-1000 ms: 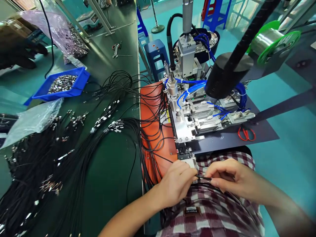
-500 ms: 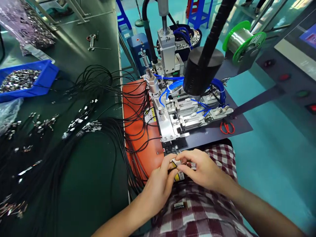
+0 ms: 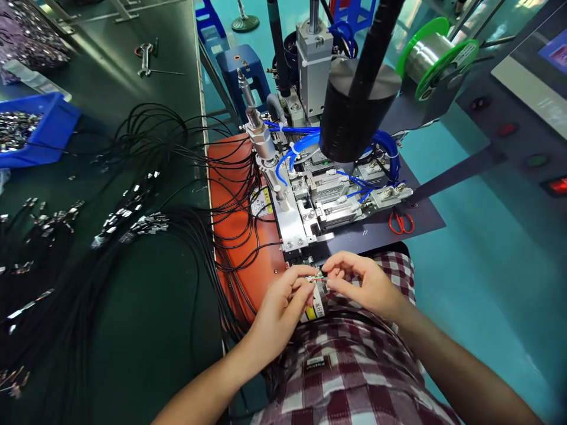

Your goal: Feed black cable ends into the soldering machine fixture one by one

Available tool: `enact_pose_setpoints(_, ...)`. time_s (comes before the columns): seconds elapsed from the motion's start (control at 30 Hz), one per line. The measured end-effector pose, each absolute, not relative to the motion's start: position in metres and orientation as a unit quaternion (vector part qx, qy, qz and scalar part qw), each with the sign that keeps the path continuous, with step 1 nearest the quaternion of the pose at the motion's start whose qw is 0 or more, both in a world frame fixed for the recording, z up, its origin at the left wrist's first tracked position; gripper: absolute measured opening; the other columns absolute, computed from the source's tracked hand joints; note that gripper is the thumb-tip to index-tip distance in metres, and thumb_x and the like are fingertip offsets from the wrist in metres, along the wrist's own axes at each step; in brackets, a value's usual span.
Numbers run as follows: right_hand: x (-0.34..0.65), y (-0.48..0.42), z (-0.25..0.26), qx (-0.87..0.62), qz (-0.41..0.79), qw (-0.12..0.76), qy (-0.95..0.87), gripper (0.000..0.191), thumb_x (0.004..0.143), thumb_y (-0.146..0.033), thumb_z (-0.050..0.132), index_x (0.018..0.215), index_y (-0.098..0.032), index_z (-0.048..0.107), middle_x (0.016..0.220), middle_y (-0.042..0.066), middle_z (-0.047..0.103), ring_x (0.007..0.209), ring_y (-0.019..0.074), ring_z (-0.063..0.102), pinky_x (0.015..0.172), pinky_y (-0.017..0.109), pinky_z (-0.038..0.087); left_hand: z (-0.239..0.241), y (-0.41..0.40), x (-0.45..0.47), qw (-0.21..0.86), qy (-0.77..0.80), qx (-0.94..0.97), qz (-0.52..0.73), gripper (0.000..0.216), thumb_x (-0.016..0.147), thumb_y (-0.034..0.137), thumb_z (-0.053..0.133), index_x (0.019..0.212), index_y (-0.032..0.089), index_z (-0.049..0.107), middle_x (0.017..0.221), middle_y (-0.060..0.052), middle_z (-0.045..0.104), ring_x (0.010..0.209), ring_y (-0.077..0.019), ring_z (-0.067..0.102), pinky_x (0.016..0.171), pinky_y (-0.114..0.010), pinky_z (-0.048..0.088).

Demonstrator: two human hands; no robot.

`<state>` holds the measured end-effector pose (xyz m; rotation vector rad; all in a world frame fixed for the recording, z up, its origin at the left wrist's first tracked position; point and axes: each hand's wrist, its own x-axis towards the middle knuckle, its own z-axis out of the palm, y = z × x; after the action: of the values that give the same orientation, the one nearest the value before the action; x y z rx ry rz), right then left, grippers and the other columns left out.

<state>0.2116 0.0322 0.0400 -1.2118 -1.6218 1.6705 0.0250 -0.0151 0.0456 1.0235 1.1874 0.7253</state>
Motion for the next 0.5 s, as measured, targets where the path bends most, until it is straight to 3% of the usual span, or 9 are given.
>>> enact_pose_setpoints(0.3, 0.202, 0.030, 0.026, -0.434, 0.739, 0.280, -0.434, 0.025, 0.077, -0.040, 0.070, 0.071, -0.017, 0.059, 0.059, -0.003, 0.057, 0.051, 0.0092, 0.049, 0.051, 0.022, 0.044, 0.047, -0.011, 0.029, 0.670, 0.534, 0.387, 0.343, 0.025, 0.088, 0.040, 0.057, 0.092, 0.016, 0.057, 0.064, 0.001, 0.057, 0.048, -0.0064, 0.044, 0.044, -0.017, 0.035)
enact_pose_setpoints(0.43, 0.199, 0.029, 0.023, -0.439, 0.724, 0.286, -0.449, 0.025, 0.074, -0.040, 0.072, 0.073, -0.017, 0.062, 0.060, -0.003, 0.058, 0.051, 0.0094, 0.050, 0.049, 0.022, 0.043, 0.044, -0.012, 0.028, 0.671, 0.529, 0.376, 0.359, 0.024, 0.087, 0.040, 0.058, 0.092, 0.017, 0.058, 0.063, 0.002, 0.058, 0.047, -0.0067, 0.044, 0.044, -0.018, 0.035)
enact_pose_setpoints(0.5, 0.197, 0.026, 0.022, -0.443, 0.705, 0.292, -0.470, 0.024, 0.077, -0.040, 0.069, 0.075, -0.017, 0.063, 0.061, -0.002, 0.058, 0.051, 0.0095, 0.050, 0.049, 0.023, 0.042, 0.043, -0.012, 0.027, 0.669, 0.523, 0.381, 0.366, 0.025, 0.087, 0.039, 0.058, 0.101, 0.018, 0.058, 0.064, 0.002, 0.057, 0.048, -0.0071, 0.044, 0.044, -0.018, 0.035)
